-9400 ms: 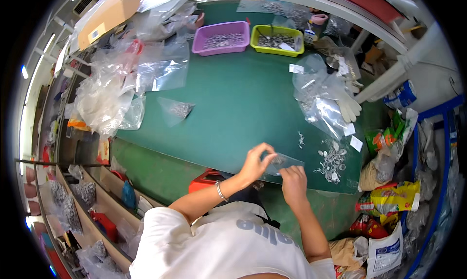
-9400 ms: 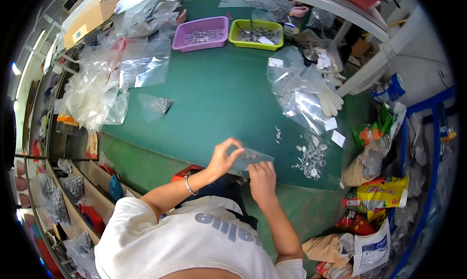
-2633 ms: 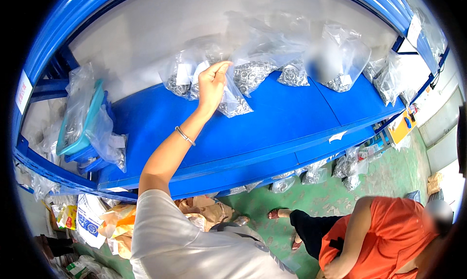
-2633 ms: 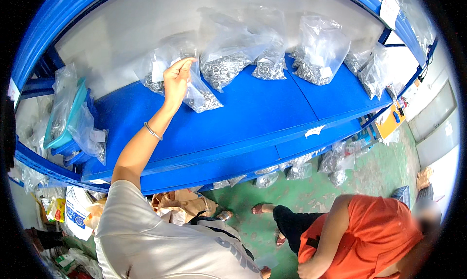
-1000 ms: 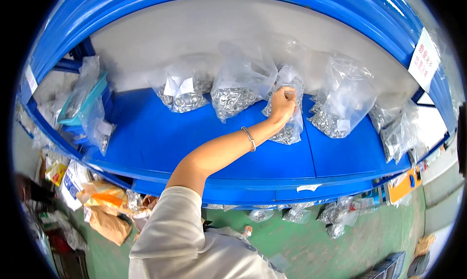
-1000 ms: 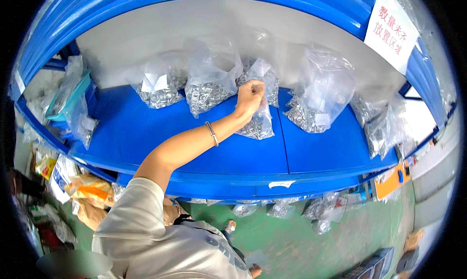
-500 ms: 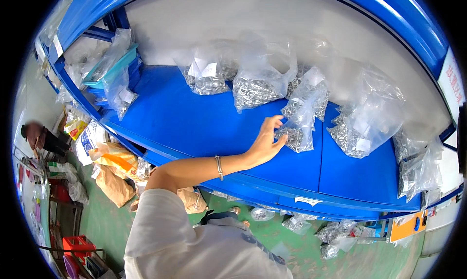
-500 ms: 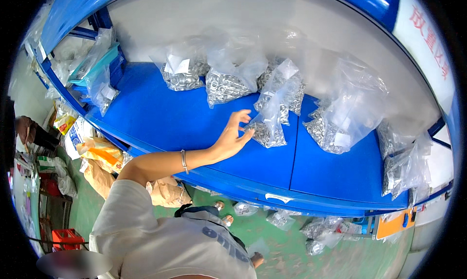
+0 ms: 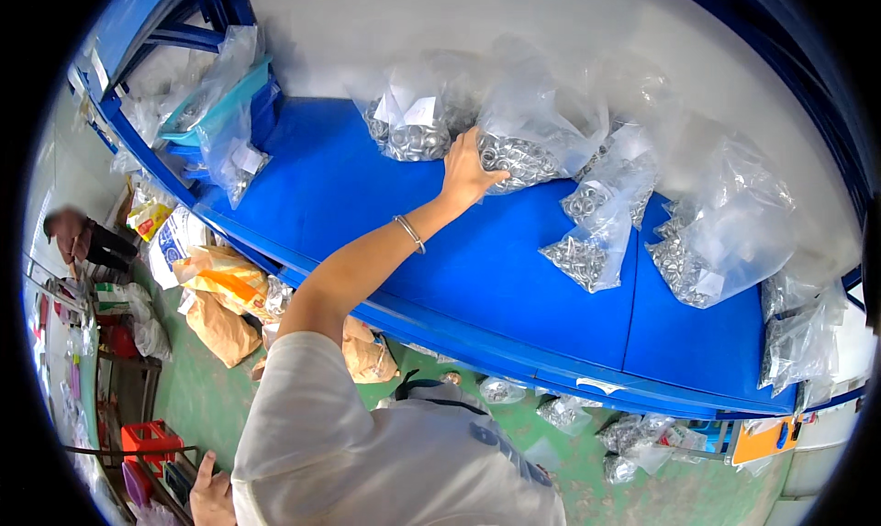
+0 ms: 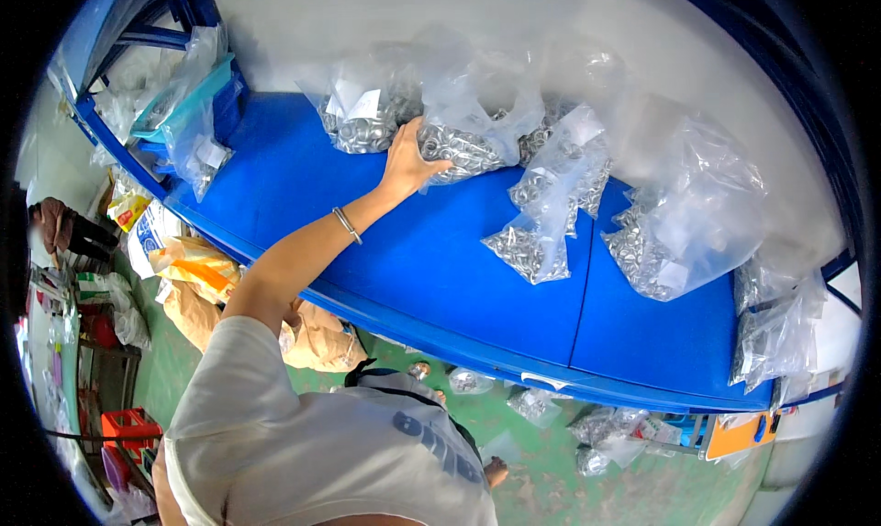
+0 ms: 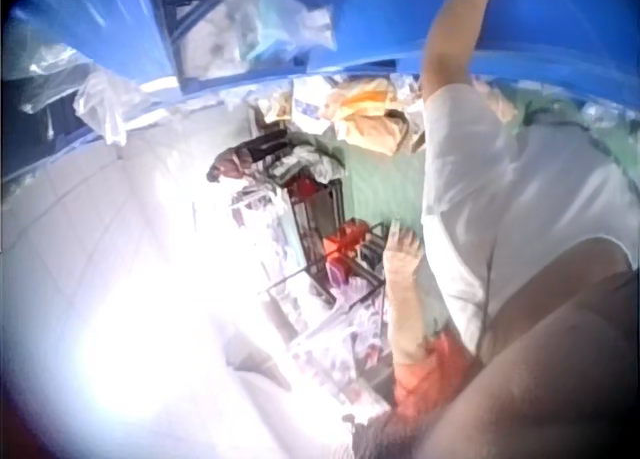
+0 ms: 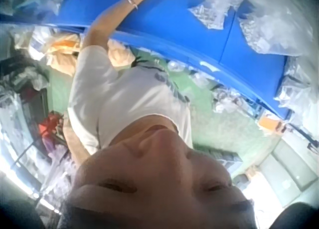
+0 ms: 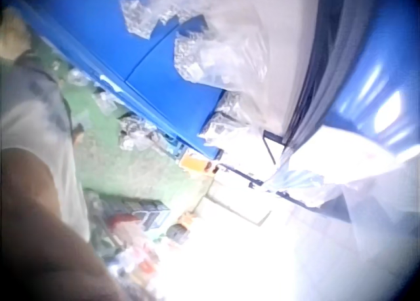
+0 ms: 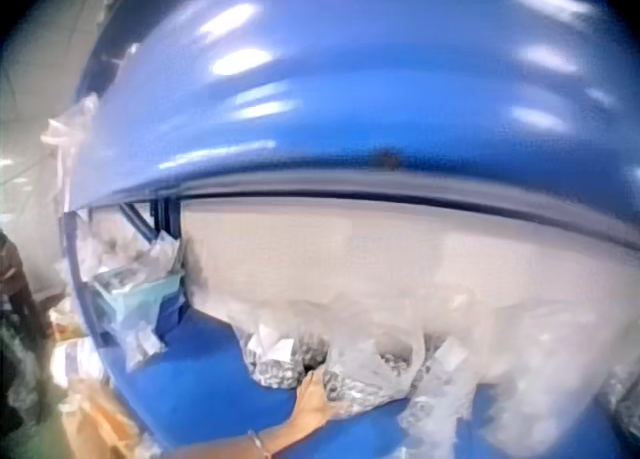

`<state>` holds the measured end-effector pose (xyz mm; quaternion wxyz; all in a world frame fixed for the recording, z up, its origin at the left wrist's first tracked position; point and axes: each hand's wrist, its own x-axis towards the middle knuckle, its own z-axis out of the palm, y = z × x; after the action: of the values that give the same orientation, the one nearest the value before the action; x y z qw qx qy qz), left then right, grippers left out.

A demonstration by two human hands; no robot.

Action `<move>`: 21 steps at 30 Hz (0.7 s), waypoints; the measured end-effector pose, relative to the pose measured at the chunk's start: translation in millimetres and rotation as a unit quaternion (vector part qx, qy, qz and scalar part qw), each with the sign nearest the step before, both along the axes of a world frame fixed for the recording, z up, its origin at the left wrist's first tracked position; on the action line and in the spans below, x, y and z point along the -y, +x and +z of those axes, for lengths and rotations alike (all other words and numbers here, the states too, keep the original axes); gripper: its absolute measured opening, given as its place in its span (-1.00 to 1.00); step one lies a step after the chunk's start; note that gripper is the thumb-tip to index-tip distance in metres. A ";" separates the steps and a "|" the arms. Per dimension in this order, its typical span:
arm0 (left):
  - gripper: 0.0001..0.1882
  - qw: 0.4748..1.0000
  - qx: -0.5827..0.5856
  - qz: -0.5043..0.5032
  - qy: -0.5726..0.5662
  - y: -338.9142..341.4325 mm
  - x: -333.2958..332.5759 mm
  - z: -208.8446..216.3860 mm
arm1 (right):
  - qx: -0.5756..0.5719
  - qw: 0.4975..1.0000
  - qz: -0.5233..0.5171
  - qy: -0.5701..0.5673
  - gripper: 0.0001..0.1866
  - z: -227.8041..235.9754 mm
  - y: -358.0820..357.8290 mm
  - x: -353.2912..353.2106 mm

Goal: The person retrieves a bag of small metal hooks from a shelf and pours them onto a green table. They then pick up the hooks one by one, inspect them, and place them into a pile on the table. The person continues this repetitive sorting process for the duration of the clip.

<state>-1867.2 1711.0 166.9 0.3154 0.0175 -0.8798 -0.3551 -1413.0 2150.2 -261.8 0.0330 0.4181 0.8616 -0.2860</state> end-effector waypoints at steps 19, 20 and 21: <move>-0.85 0.881 -0.129 -0.373 0.259 253.2 -97.0 -0.1 | -0.106 0.809 0.577 -0.034 -0.86 88.4 -205.3 84.6; -0.85 0.897 -0.124 -0.347 0.245 263.2 -100.2 -7.0 | -0.115 0.776 0.619 -0.044 -0.86 103.3 -213.9 90.0; -0.85 0.906 -0.113 -0.323 0.248 275.9 -103.6 -14.4 | -0.122 0.741 0.657 -0.060 -0.86 116.0 -218.4 90.9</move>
<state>-1591.2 1814.6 152.4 0.2664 -0.2307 -0.6790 -0.6440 -1631.3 2059.3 -145.8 0.1321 -0.2934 0.9004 -0.2929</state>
